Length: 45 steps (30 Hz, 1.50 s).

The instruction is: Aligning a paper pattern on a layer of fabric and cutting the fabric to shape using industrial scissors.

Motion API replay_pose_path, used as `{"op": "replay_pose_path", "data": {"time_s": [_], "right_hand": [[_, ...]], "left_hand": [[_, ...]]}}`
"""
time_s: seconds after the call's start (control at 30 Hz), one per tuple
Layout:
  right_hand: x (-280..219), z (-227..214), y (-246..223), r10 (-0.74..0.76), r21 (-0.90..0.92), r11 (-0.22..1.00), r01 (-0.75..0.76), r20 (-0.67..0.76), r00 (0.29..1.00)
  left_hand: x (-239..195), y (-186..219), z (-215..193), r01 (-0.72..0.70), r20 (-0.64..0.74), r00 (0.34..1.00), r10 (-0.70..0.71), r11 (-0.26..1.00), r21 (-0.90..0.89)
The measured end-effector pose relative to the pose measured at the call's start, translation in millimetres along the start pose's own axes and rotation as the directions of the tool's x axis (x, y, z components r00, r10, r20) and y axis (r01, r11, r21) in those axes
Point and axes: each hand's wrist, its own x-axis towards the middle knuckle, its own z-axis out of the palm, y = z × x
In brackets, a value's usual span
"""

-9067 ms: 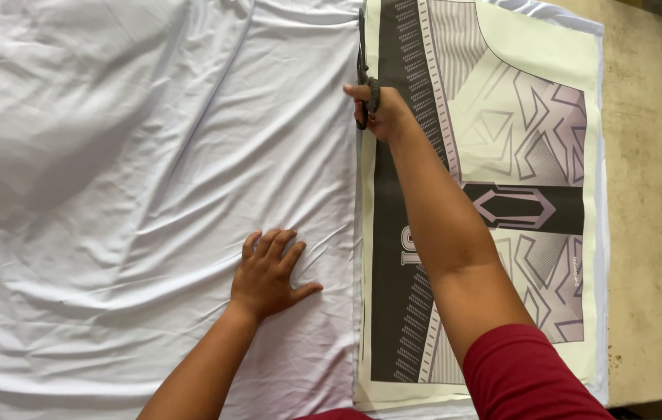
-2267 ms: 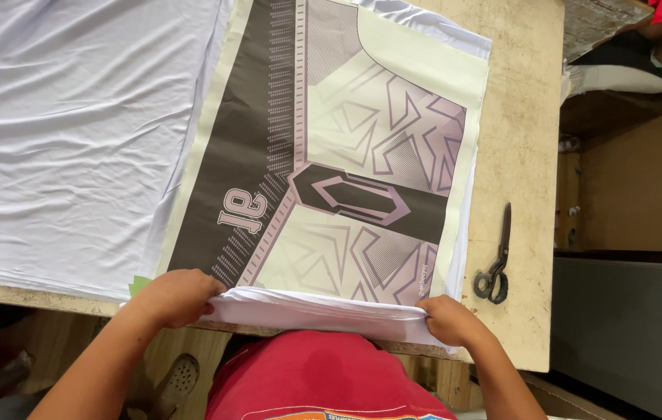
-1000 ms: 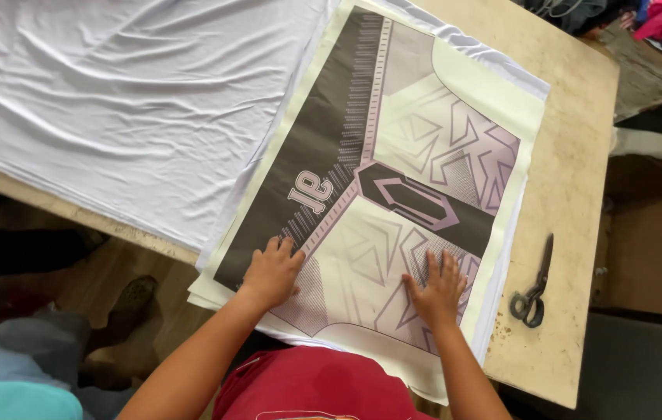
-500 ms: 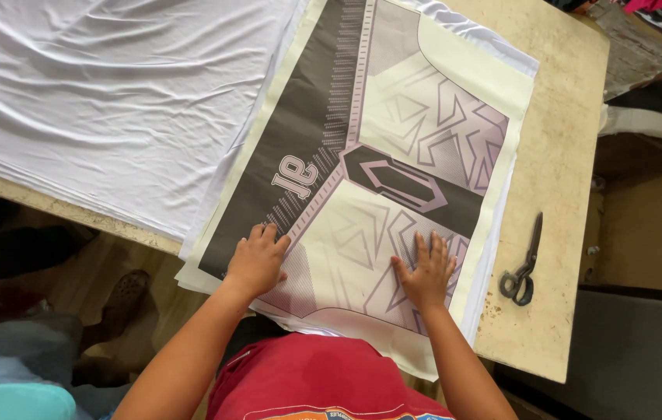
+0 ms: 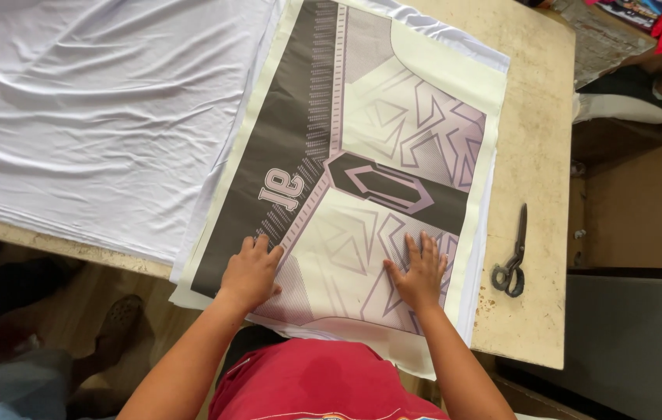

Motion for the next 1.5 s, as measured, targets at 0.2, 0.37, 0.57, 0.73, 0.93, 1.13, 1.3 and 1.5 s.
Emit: {"op": "replay_pose_path", "data": {"time_s": [0.2,0.37,0.57,0.73,0.93,1.13,1.3,1.5], "right_hand": [[5,15,12,-0.075,-0.060,0.996,0.070,-0.100,0.992],[0,30,28,-0.028,-0.126,0.992,0.017,-0.083,0.996],[12,36,32,-0.085,-0.100,0.993,0.069,-0.165,0.983],[9,44,44,-0.185,-0.039,0.982,0.184,-0.391,0.902],[7,25,46,-0.121,-0.023,0.993,0.120,-0.278,0.953],[-33,-1,64,0.046,-0.008,0.999,-0.052,-0.343,0.938],[-148,-8,167,0.061,-0.060,0.990,-0.126,-0.625,0.778],[-346,-32,252,0.891,0.402,0.375,-0.835,-0.405,0.206]], "left_hand": [[5,-4,9,-0.003,-0.067,0.998,0.005,1.000,0.020],[23,-13,66,0.006,-0.033,0.999,-0.006,1.000,-0.013],[33,-16,53,0.018,-0.034,0.999,-0.018,1.000,0.008],[19,-1,6,-0.021,0.069,0.998,0.017,0.999,0.050],[48,9,30,-0.011,0.115,0.993,-0.004,0.992,0.129],[89,57,2,-0.166,0.055,0.986,0.158,0.967,0.192],[108,66,21,-0.187,0.110,0.978,0.177,0.978,0.088],[108,57,16,-0.189,0.070,0.980,0.188,0.982,0.012]]}}
